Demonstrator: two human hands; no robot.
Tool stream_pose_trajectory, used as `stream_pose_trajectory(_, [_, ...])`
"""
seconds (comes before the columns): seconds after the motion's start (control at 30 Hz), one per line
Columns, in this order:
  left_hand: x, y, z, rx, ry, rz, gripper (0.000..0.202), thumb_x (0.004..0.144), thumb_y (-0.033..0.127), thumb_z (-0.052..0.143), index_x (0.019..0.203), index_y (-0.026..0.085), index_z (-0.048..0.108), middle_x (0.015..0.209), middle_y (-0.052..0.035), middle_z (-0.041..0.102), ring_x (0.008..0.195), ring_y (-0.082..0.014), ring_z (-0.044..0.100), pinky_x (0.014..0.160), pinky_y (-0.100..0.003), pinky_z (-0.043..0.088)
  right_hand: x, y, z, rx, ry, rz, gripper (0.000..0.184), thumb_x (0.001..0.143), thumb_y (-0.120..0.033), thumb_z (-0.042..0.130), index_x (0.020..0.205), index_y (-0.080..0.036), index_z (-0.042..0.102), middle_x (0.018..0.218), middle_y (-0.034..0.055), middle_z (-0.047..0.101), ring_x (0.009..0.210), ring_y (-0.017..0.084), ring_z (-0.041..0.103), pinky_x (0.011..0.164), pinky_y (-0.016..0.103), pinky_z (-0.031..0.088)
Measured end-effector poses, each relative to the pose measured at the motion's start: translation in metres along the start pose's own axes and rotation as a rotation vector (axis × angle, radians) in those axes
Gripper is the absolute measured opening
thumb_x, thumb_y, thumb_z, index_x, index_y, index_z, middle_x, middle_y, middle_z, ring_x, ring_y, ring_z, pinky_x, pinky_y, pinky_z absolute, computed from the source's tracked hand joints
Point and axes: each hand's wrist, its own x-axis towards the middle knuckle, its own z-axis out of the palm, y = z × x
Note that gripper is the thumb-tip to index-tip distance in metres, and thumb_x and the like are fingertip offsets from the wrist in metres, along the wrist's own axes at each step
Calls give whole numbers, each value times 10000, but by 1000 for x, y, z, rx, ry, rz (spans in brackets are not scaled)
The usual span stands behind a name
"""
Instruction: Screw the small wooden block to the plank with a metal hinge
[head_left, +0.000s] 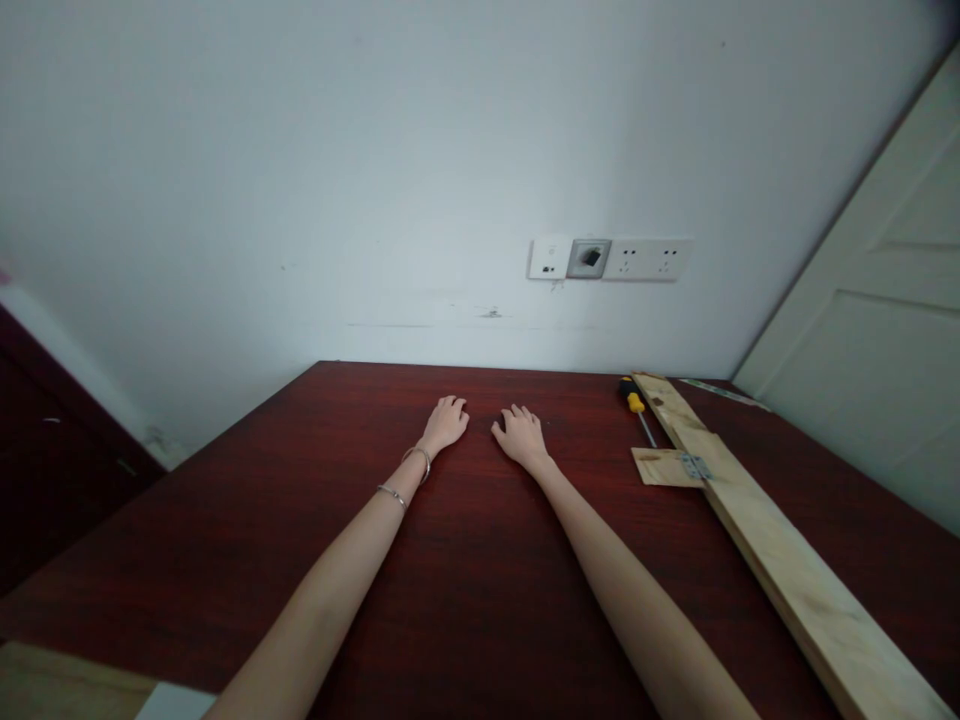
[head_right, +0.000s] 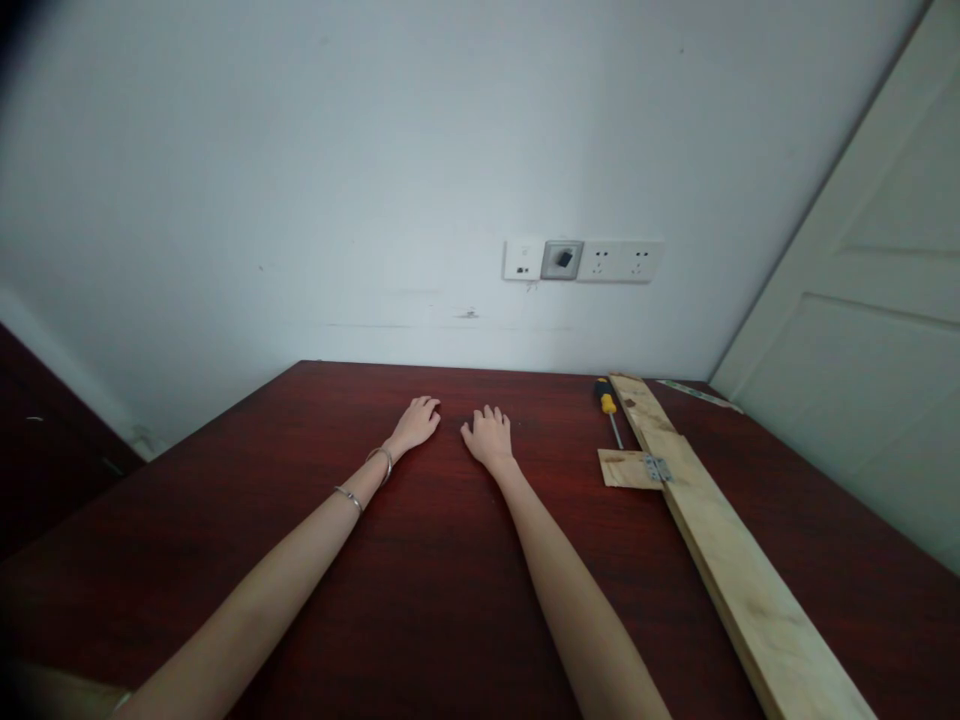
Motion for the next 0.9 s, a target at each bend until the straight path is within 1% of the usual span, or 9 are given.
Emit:
stream_pose_trajectory(0.2, [-1, 0, -3, -23, -5, -6, 408, 938, 213, 386, 1286, 88, 557, 1348, -149, 519, 1277, -264, 441, 1106, -353, 342, 0, 0, 0, 32, 11, 2, 487, 942, -364, 383, 1280, -69, 575, 1441, 214, 484, 1373, 341, 374, 1115, 467, 239])
stream_pose_trajectory(0.3, [-1, 1, -5, -36, -9, -10, 410, 938, 211, 384, 1289, 84, 554, 1361, -152, 512, 1296, -262, 428, 1114, -355, 337, -1, -1, 1, 60, 12, 9, 498, 939, -360, 392, 1306, -63, 553, 1455, 215, 469, 1384, 342, 362, 1124, 469, 227])
stream_pose_trajectory(0.4, [-1, 0, -5, -45, -13, -13, 413, 936, 207, 384, 1289, 76, 554, 1367, -153, 511, 1306, -267, 422, 1123, -360, 331, -1, -1, -1, 101, 18, 30, 554, 929, -340, 422, 1397, -46, 449, 1449, 219, 477, 1388, 327, 367, 1133, 451, 226])
stream_pose_trajectory(0.47, [-1, -1, -5, -50, -18, -16, 410, 934, 203, 385, 1284, 76, 557, 1368, -150, 513, 1312, -267, 420, 1132, -360, 323, 1, 0, -6, 139, 24, 56, 605, 922, -321, 432, 1446, -25, 364, 1424, 221, 504, 1361, 300, 419, 1116, 405, 276])
stream_pose_trajectory(0.53, [0, -2, -4, -58, -23, -21, 407, 932, 201, 387, 1280, 77, 559, 1369, -148, 514, 1321, -266, 413, 1141, -358, 315, 5, 5, -16, 181, 30, 91, 620, 928, -307, 407, 1464, -11, 315, 1399, 217, 532, 1312, 259, 489, 1070, 344, 350])
stream_pose_trajectory(0.63, [2, -4, -3, -80, -32, -45, 391, 921, 192, 404, 1259, 83, 568, 1366, -145, 518, 1327, -268, 411, 1143, -358, 317, 10, 17, -44, 226, 44, 135, 611, 935, -311, 367, 1467, -18, 304, 1375, 196, 563, 1259, 218, 551, 1016, 289, 408])
stream_pose_trajectory(0.73, [10, 2, -4, -105, -32, -96, 407, 891, 178, 444, 1266, 57, 545, 1385, -186, 481, 1346, -305, 397, 1134, -403, 329, 7, 34, -87, 229, 74, 138, 645, 907, -343, 440, 1467, -47, 319, 1372, 182, 569, 1254, 233, 554, 1016, 294, 412])
stream_pose_trajectory(0.83, [26, 21, -9, -135, -19, -102, 495, 873, 188, 477, 1332, 5, 463, 1440, -244, 391, 1392, -333, 333, 1139, -435, 318, -11, 60, -135, 190, 120, 154, 665, 882, -343, 502, 1456, -49, 340, 1381, 205, 551, 1266, 280, 535, 1039, 339, 394])
stream_pose_trajectory(0.9, [38, 44, -14, -165, -27, -42, 508, 861, 193, 505, 1338, 24, 464, 1448, -225, 392, 1392, -301, 346, 1148, -398, 315, -32, 85, -162, 150, 152, 187, 676, 865, -341, 537, 1449, -57, 351, 1397, 214, 532, 1296, 319, 498, 1059, 377, 369])
